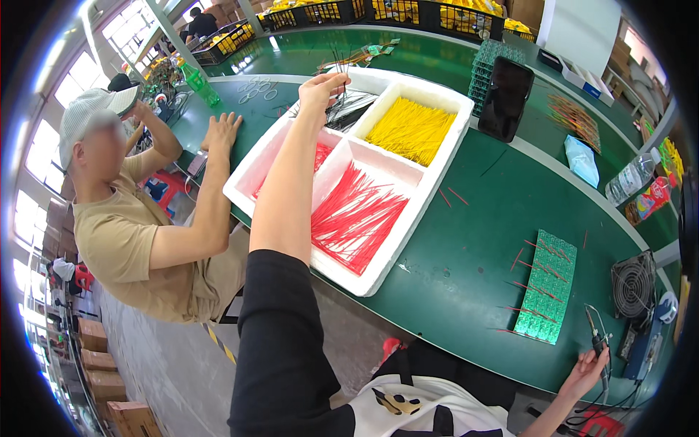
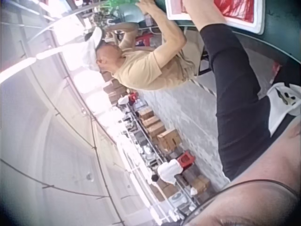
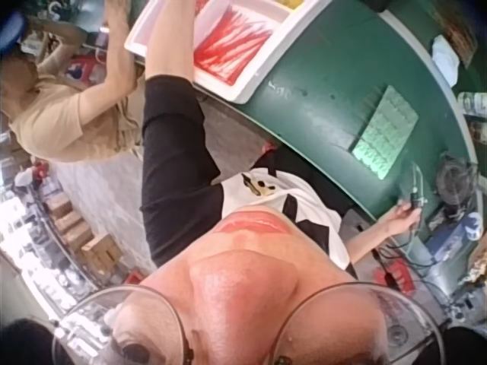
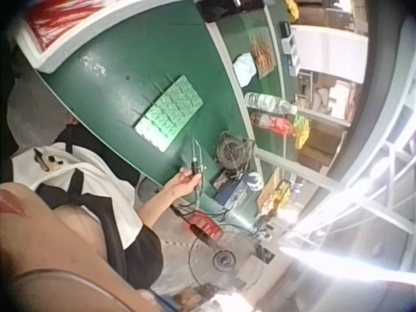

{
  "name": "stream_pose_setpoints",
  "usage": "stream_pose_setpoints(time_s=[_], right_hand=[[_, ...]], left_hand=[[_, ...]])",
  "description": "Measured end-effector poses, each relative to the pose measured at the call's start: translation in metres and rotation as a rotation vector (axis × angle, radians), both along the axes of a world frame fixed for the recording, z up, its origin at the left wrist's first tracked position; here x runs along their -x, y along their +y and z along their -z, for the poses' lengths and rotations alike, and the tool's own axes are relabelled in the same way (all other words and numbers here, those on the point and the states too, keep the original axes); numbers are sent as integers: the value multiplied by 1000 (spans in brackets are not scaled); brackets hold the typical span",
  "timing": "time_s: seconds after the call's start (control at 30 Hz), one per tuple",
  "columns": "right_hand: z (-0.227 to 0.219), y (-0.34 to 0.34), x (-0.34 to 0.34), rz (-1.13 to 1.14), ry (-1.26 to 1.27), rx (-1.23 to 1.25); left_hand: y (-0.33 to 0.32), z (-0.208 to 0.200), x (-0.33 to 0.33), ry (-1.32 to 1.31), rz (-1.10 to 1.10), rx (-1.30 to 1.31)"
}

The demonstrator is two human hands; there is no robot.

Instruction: The person takes red wires from an organizer tray and solders them onto a circuit board using a soldering iron, then picks black wires from the tray.

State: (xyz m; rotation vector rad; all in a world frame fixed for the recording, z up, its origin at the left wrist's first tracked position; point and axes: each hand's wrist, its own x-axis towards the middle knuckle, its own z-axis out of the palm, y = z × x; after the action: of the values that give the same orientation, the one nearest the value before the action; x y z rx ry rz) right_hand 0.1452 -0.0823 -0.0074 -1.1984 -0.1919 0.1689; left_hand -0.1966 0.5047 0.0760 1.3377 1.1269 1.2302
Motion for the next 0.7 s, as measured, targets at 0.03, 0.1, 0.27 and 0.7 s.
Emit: stream_pose_setpoints(time_s=[0.03, 0.1, 0.27, 0.7], right_hand=[[0, 1, 1, 2, 2, -5], [-2, 3, 2, 41, 18, 7], [-3, 2, 2, 31, 17, -1], [6, -4, -8, -71, 26, -50]], left_hand=[[1, 0, 1, 23, 14, 17], [2, 0, 1, 24, 21, 9], [0, 1, 0, -15, 23, -8], [2, 0, 3, -46, 22, -20]])
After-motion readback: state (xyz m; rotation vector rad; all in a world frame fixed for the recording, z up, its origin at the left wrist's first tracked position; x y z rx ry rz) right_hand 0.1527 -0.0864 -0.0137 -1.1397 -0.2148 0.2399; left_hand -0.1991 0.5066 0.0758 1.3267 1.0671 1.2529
